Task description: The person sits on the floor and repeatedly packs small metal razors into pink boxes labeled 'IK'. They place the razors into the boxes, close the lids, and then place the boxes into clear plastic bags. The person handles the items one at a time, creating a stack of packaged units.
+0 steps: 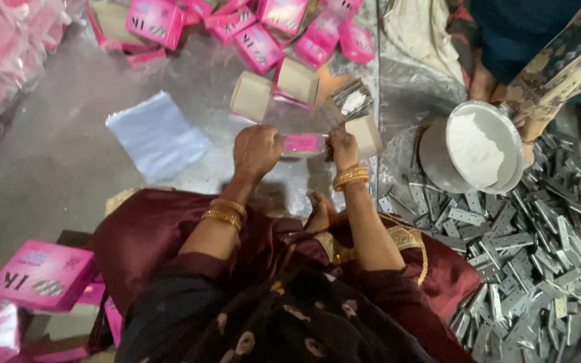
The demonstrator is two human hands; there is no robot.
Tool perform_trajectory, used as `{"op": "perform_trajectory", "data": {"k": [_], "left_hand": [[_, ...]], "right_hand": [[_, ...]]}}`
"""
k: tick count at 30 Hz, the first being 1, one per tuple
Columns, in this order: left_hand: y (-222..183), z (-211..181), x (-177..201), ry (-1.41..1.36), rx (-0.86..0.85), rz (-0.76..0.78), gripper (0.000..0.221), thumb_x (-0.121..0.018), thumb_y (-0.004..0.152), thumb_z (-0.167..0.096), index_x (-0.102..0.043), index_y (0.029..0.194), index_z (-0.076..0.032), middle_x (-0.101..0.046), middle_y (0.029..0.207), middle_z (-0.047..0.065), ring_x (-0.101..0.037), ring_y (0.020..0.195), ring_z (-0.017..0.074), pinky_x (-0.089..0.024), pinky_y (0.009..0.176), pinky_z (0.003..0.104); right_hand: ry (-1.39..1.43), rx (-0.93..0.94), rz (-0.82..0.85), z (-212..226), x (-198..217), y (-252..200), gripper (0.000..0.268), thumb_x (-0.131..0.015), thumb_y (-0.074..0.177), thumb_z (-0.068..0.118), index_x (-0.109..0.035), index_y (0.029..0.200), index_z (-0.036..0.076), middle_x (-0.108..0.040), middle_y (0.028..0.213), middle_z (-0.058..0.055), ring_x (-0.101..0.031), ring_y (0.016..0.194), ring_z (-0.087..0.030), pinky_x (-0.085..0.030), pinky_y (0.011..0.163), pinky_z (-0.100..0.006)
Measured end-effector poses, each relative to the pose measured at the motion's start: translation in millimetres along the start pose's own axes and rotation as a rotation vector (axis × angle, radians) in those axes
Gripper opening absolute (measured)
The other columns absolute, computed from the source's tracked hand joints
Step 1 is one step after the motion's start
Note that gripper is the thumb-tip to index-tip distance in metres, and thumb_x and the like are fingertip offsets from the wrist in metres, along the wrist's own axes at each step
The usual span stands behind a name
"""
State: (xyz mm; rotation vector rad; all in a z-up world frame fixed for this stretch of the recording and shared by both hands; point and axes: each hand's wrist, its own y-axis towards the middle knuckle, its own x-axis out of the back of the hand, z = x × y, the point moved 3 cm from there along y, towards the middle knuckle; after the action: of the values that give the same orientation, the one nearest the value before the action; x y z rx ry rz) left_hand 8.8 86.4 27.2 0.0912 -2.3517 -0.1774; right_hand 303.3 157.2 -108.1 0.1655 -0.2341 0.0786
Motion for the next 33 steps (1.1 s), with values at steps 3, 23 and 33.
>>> {"op": "perform_trajectory", "data": {"k": [3, 23, 33], "left_hand": [[4.0, -3.4, 4.5, 0.064, -0.003, 0.068, 0.025, -0.06, 0.093, -0.029, -0.069, 0.091, -0.006, -0.071, 0.098, 0.019, -0.067, 0.093, 0.0379, -0.052, 0.085, 0.051], [-13.2, 36.0, -69.0, -0.129, 0.12, -0.055, 0.056, -0.066, 0.087, -0.05, -0.063, 0.124, -0.008, -0.073, 0.103, 0.018, -0.071, 0.094, 0.0351, -0.056, 0.081, 0.049], [-4.2, 128.7, 62.0, 0.018, 0.389, -0.697, 0.033, -0.074, 0.065, -0.03, -0.071, 0.087, -0.005, -0.073, 0.085, 0.019, -0.07, 0.08, 0.0399, -0.054, 0.07, 0.053]], "right_hand": [[0.045, -0.207, -0.008, 16.7, -2.3, -7.7, 0.019, -0.049, 0.096, 0.003, -0.061, 0.081, 0.003, -0.056, 0.066, 0.0, -0.046, 0.049, -0.009, -0.041, 0.045, -0.025], [-1.178, -0.068, 0.152, 181.8, 168.0, -163.9, 0.029, -0.065, 0.098, 0.03, -0.071, 0.107, 0.003, -0.071, 0.1, -0.02, -0.067, 0.091, -0.035, -0.051, 0.09, -0.047], [-1.256, 0.252, -0.038, 174.9, 222.2, -271.7, 0.037, -0.075, 0.1, 0.042, -0.074, 0.095, 0.005, -0.072, 0.089, -0.019, -0.067, 0.08, -0.034, -0.053, 0.102, -0.053]]}}
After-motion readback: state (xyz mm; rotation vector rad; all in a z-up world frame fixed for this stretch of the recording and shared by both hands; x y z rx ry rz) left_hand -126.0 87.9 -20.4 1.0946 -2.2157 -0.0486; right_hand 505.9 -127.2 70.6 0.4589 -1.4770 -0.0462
